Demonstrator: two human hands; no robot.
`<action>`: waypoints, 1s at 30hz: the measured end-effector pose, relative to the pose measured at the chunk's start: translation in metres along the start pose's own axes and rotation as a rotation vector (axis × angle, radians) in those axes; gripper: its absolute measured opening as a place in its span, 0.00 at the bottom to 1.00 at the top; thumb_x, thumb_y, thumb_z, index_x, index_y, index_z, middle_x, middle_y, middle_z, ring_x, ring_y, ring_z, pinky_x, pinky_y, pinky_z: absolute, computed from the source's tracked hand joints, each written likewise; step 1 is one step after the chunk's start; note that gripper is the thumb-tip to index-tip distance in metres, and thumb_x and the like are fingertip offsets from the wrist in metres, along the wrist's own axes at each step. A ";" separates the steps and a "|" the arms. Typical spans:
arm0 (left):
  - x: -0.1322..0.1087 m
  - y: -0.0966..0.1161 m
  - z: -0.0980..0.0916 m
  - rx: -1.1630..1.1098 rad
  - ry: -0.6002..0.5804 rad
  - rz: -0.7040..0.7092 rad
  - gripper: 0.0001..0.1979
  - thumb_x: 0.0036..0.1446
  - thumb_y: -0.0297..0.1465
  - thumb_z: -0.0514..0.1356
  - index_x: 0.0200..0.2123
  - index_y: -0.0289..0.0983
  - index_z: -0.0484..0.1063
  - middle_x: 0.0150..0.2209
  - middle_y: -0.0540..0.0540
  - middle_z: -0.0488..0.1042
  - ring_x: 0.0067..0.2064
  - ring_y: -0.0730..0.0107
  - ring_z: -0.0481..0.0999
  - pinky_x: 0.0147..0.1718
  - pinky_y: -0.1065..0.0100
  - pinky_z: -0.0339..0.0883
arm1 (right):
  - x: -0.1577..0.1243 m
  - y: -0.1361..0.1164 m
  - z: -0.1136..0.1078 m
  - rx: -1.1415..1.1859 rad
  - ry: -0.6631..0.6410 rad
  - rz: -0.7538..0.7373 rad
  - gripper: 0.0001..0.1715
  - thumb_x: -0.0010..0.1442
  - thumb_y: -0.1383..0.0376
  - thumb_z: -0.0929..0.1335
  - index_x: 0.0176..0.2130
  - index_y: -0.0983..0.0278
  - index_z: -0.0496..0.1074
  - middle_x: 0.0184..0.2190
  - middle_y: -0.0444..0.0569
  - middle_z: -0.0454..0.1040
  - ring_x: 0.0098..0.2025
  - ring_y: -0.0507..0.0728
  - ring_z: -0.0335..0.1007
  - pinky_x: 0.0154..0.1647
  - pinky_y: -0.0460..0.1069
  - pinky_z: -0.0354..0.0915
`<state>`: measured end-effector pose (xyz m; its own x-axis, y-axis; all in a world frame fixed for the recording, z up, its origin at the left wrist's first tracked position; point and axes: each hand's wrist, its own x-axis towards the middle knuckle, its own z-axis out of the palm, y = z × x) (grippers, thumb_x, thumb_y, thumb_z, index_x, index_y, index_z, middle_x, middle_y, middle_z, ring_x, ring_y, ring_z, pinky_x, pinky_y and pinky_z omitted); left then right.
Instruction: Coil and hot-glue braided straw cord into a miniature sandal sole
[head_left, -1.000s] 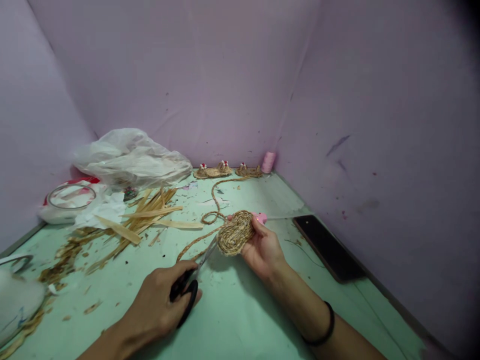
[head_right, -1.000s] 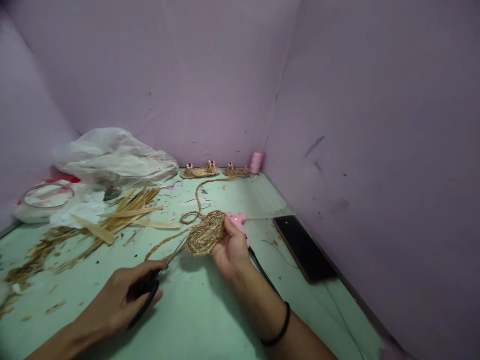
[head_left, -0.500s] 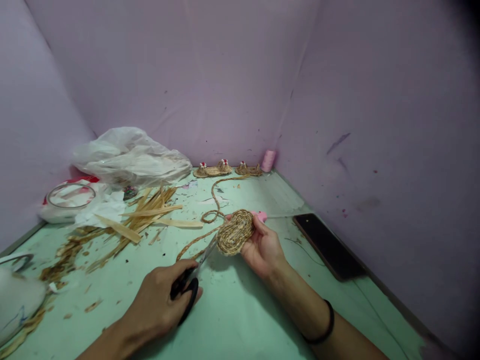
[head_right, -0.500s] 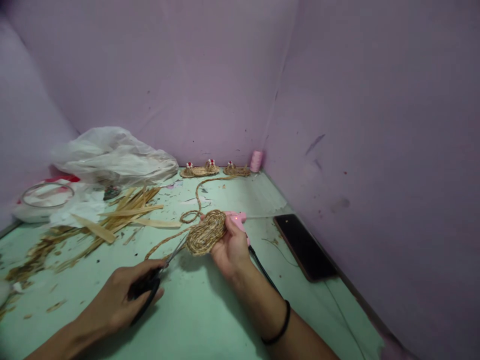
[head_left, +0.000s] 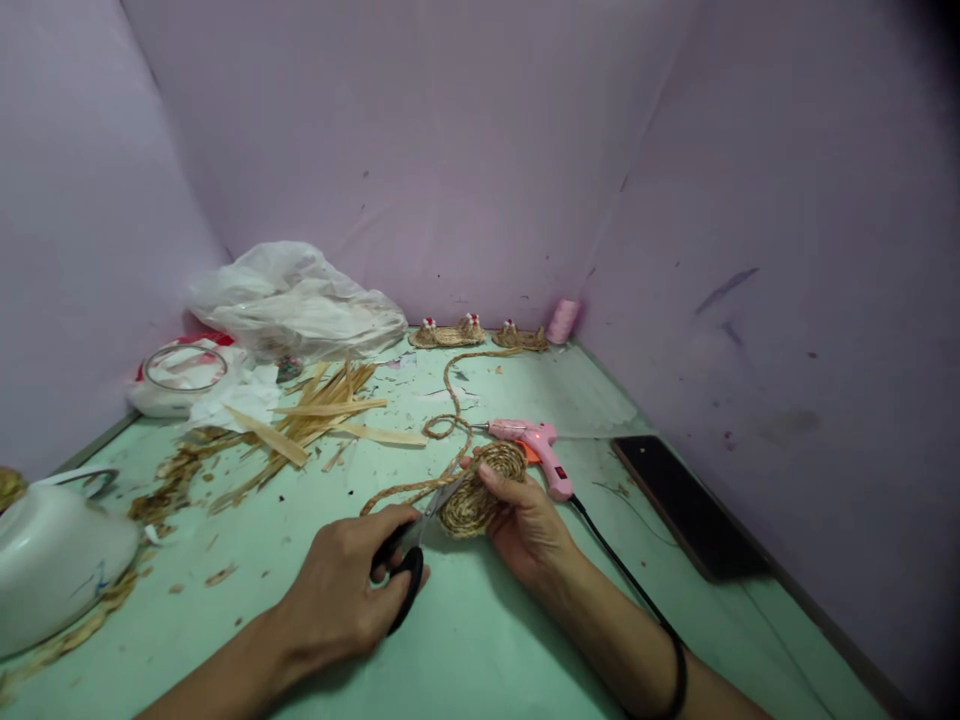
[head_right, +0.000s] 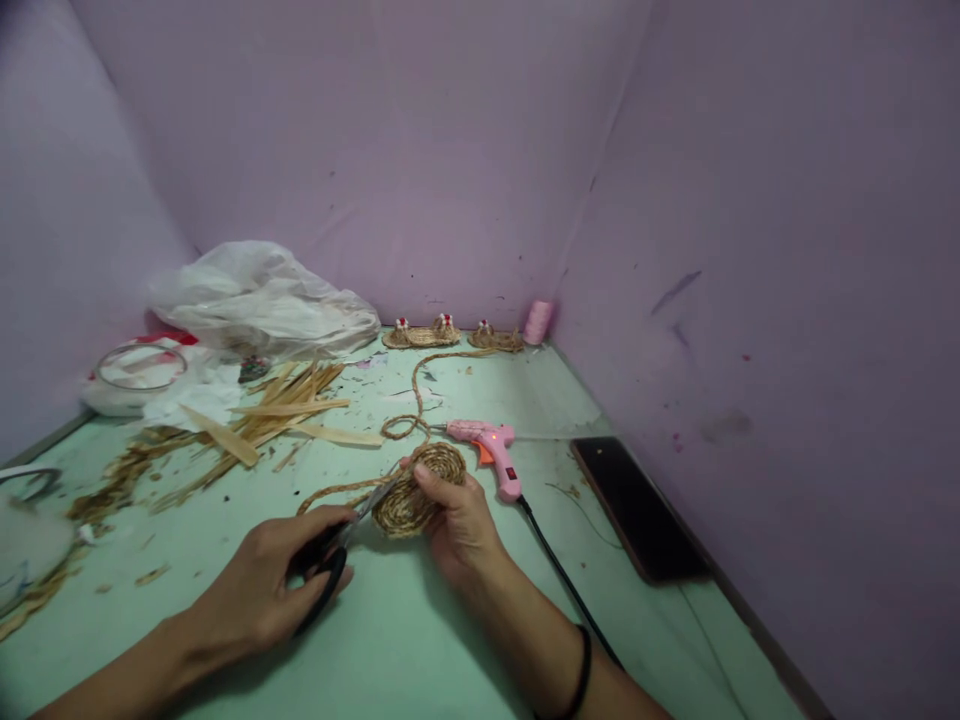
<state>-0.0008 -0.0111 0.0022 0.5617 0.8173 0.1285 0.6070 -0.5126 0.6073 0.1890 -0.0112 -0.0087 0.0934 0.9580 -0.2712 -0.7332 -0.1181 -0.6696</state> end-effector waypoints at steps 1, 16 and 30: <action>0.000 -0.001 0.001 -0.001 0.002 0.004 0.14 0.50 0.31 0.56 0.42 0.37 0.71 0.24 0.52 0.72 0.23 0.74 0.67 0.24 0.73 0.61 | -0.001 0.001 0.000 -0.004 -0.006 0.011 0.16 0.36 0.65 0.78 0.29 0.68 0.78 0.24 0.46 0.79 0.26 0.54 0.73 0.32 0.49 0.71; 0.001 0.003 0.003 -0.035 -0.010 0.046 0.15 0.46 0.25 0.53 0.39 0.37 0.71 0.26 0.51 0.73 0.25 0.72 0.69 0.26 0.72 0.62 | -0.008 0.003 0.009 -0.032 0.050 -0.037 0.16 0.31 0.67 0.78 0.27 0.65 0.77 0.24 0.46 0.79 0.28 0.56 0.73 0.38 0.52 0.70; 0.007 0.005 -0.001 -0.109 -0.071 0.066 0.10 0.47 0.24 0.51 0.33 0.35 0.70 0.24 0.52 0.69 0.24 0.75 0.63 0.24 0.73 0.58 | -0.009 0.006 0.009 -0.023 -0.009 -0.038 0.14 0.36 0.68 0.77 0.28 0.67 0.76 0.24 0.48 0.79 0.28 0.58 0.74 0.40 0.56 0.70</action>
<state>0.0061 -0.0077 0.0072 0.6393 0.7599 0.1177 0.5049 -0.5303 0.6811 0.1782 -0.0181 -0.0041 0.1149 0.9641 -0.2393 -0.7134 -0.0875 -0.6953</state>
